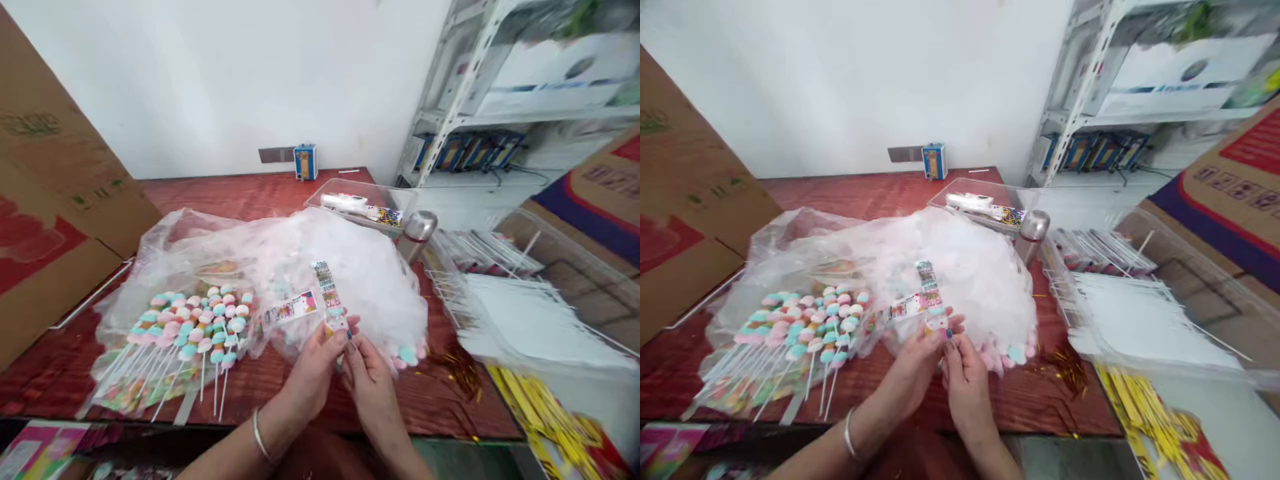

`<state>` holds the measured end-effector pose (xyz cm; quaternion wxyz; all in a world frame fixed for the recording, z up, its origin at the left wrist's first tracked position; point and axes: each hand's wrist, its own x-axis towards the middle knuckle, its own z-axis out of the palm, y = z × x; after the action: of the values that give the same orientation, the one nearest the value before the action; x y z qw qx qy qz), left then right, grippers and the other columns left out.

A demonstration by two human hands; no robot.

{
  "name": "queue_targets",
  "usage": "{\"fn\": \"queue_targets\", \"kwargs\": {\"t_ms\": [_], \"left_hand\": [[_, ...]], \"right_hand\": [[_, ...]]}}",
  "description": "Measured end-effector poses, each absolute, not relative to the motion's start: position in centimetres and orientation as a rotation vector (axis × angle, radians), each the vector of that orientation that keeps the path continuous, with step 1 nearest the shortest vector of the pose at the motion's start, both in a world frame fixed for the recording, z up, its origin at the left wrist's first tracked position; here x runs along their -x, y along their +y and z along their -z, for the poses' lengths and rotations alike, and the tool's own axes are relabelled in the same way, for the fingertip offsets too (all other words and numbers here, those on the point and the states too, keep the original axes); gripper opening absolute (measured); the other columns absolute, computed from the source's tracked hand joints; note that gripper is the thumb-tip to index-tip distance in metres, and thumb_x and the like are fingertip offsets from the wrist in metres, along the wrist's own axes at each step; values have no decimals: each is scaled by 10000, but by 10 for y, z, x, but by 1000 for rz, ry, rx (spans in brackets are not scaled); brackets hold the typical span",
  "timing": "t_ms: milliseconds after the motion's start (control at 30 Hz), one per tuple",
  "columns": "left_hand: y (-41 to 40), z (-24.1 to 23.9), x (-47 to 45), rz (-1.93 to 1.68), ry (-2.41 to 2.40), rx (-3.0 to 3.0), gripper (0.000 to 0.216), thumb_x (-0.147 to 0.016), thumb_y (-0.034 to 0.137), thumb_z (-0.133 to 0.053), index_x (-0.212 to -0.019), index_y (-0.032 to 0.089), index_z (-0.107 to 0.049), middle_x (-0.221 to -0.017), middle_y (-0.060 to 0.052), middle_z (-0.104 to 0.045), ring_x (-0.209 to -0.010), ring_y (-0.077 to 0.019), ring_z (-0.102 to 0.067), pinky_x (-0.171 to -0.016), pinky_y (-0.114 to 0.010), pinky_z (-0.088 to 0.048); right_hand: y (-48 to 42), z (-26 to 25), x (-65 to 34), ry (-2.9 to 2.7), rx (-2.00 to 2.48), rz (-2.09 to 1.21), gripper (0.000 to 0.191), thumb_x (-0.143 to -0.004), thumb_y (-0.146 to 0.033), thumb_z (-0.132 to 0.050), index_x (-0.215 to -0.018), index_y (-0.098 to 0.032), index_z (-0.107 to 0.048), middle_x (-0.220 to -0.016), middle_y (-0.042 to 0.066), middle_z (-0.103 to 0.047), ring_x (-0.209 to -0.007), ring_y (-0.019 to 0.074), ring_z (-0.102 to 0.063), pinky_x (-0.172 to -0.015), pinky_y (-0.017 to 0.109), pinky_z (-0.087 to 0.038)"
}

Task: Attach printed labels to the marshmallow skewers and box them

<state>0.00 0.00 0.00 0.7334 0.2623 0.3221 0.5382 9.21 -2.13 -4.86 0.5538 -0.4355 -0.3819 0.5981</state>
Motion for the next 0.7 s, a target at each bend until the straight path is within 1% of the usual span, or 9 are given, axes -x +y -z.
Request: {"fn": "queue_targets", "kwargs": {"t_ms": [100, 200, 300, 333, 400, 467, 533, 600, 700], "left_hand": [[0, -1, 9, -1124, 750, -483, 353, -771, 368, -749, -1050, 155, -719, -901, -90, -737, -832, -171, -649, -821, -295, -460], [-2, 7, 5, -1176, 826, -444, 277, -716, 337, -794, -917, 153, -748, -743, -43, -712, -704, -134, -619, -750, -261, -458], [-5, 20, -5, -1272, 898, -513, 204, -714, 343, -790, -811, 168, -754, -759, -30, -718, -714, -134, -621, -785, -271, -469], [-7, 24, -8, -1273, 923, -565, 202, -727, 346, -780, -827, 172, -761, -792, -35, -729, -753, -145, -633, -828, -286, -469], [-11, 27, -8, -1232, 950, -673, 229, -744, 352, -766, -887, 173, -773, -847, -53, -744, -843, -178, -650, -908, -323, -455], [-15, 28, -1, -1131, 918, -744, 260, -750, 370, -760, -920, 173, -777, -865, -68, -750, -878, -202, -653, -926, -353, -454], [-17, 27, 11, -970, 838, -788, 273, -735, 396, -770, -888, 169, -782, -848, -82, -749, -840, -215, -654, -880, -372, -475], [-15, 27, 21, -773, 746, -834, 286, -681, 404, -811, -814, 153, -780, -817, -100, -744, -786, -230, -656, -808, -384, -499], [-14, 30, 22, -615, 624, -859, 298, -592, 403, -863, -671, 140, -748, -782, -113, -731, -769, -258, -665, -743, -385, -519]], "right_hand": [[-29, 42, -98, -932, 1035, -1510, 305, -930, -497, -554, -823, -217, -496, -594, -100, -267, -487, 75, -202, -427, 202, -153], [-36, 35, -97, -952, 1084, -1530, 328, -928, -539, -515, -857, -219, -511, -583, -98, -301, -450, 77, -228, -404, 208, -170], [-41, 31, -95, -980, 1178, -1356, 309, -935, -520, -507, -885, -216, -538, -651, -53, -447, -511, 104, -376, -452, 223, -306], [-42, 32, -94, -969, 1188, -1287, 291, -926, -502, -537, -879, -215, -548, -696, -35, -485, -572, 115, -421, -498, 226, -347], [-43, 34, -95, -902, 1163, -1253, 285, -896, -486, -595, -829, -213, -544, -739, -23, -500, -645, 119, -443, -553, 221, -374], [-46, 38, -98, -824, 1116, -1327, 325, -891, -517, -582, -788, -218, -505, -658, -53, -441, -555, 98, -386, -499, 211, -349], [-52, 42, -101, -795, 1031, -1524, 372, -894, -584, -518, -779, -237, -447, -545, -107, -302, -417, 74, -237, -406, 200, -279], [-59, 46, -104, -824, 919, -1764, 426, -872, -654, -473, -756, -252, -393, -496, -140, -195, -356, 57, -129, -358, 196, -241], [-70, 51, -107, -907, 839, -1965, 487, -840, -713, -443, -696, -256, -355, -475, -143, -195, -321, 54, -151, -345, 219, -288]]}}
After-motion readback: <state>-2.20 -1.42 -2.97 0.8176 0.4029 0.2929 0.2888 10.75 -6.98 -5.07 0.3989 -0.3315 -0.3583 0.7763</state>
